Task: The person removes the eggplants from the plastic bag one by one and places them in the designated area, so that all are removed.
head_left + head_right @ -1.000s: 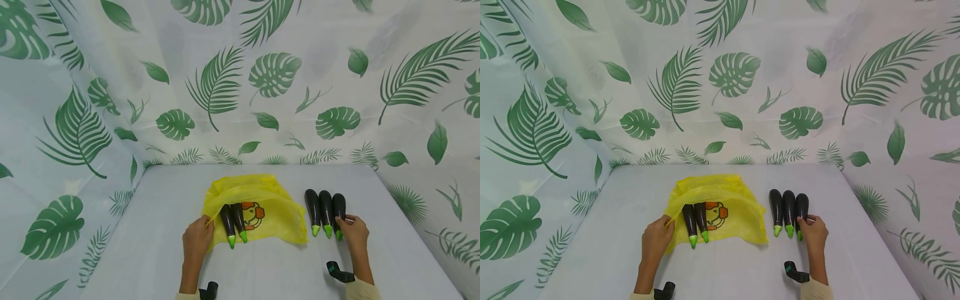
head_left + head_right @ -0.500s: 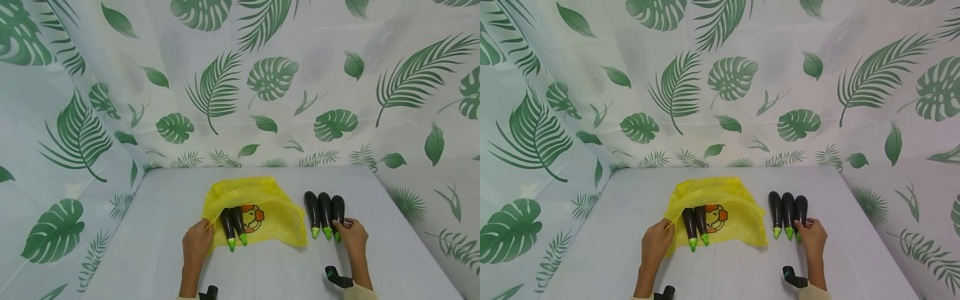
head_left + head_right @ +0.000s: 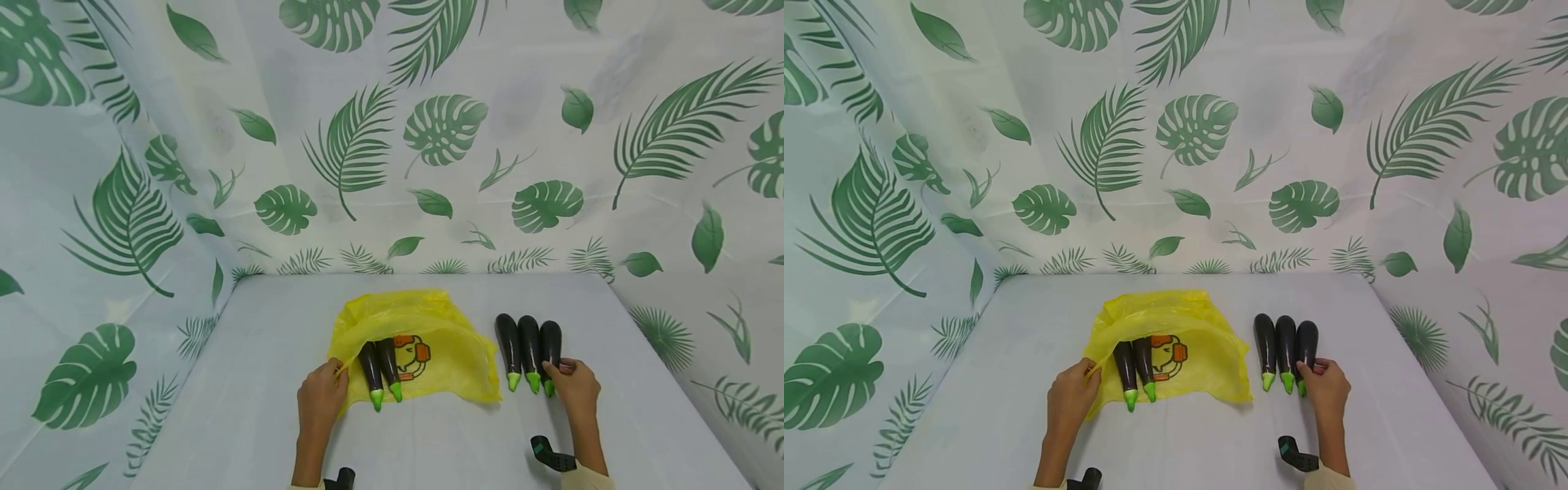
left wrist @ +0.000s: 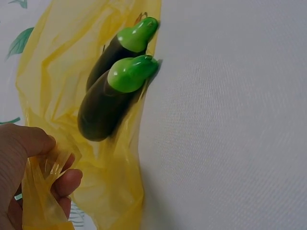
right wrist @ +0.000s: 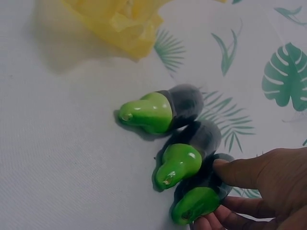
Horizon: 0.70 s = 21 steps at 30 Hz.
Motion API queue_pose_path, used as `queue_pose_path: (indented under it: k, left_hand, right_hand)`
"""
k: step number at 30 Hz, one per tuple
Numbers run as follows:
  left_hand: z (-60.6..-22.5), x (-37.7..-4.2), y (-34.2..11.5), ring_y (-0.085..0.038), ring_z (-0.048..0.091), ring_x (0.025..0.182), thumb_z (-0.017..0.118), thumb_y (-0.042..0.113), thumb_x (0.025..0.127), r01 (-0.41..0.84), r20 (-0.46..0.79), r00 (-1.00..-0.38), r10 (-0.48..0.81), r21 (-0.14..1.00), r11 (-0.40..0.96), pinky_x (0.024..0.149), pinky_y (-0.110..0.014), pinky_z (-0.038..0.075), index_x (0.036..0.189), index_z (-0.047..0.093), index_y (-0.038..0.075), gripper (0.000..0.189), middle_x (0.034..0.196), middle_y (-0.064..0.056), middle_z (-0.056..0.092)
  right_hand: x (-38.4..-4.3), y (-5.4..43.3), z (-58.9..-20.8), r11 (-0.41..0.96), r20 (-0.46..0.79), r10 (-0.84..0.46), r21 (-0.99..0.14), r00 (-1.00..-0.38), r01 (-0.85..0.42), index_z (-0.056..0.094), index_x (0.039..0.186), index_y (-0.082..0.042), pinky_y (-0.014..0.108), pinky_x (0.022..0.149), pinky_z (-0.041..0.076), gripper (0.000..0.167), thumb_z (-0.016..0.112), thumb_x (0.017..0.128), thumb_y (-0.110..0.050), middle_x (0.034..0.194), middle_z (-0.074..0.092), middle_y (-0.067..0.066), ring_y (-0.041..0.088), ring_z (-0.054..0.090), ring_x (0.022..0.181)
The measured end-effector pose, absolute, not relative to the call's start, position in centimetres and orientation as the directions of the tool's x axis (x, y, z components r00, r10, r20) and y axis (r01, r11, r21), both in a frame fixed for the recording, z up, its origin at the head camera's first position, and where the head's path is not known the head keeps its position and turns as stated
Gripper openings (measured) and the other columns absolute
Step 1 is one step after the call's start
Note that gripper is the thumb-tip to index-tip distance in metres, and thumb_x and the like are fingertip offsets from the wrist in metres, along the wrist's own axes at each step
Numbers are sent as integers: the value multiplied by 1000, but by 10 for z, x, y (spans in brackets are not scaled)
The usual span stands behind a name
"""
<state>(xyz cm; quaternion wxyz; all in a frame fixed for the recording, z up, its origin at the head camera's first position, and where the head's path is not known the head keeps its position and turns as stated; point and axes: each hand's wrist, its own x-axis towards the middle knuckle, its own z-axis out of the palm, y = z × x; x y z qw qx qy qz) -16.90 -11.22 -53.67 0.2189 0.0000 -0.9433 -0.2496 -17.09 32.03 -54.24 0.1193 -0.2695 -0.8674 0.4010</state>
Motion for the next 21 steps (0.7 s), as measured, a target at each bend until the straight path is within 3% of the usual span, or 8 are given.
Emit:
queue_pose_path:
  k: [21]
  left_hand:
    - [-534,-169,-110,-13,56,58,71,19,86,90,383,-917,-113,473,876,54,-29,46,91,70,8,12,75,-5,70]
  right_hand:
    - [-169,321,-541,545,-25,552,-746,-833,383,54,122,16,34,61,49,50,64,91,-22,113,60,37,48,59,99]
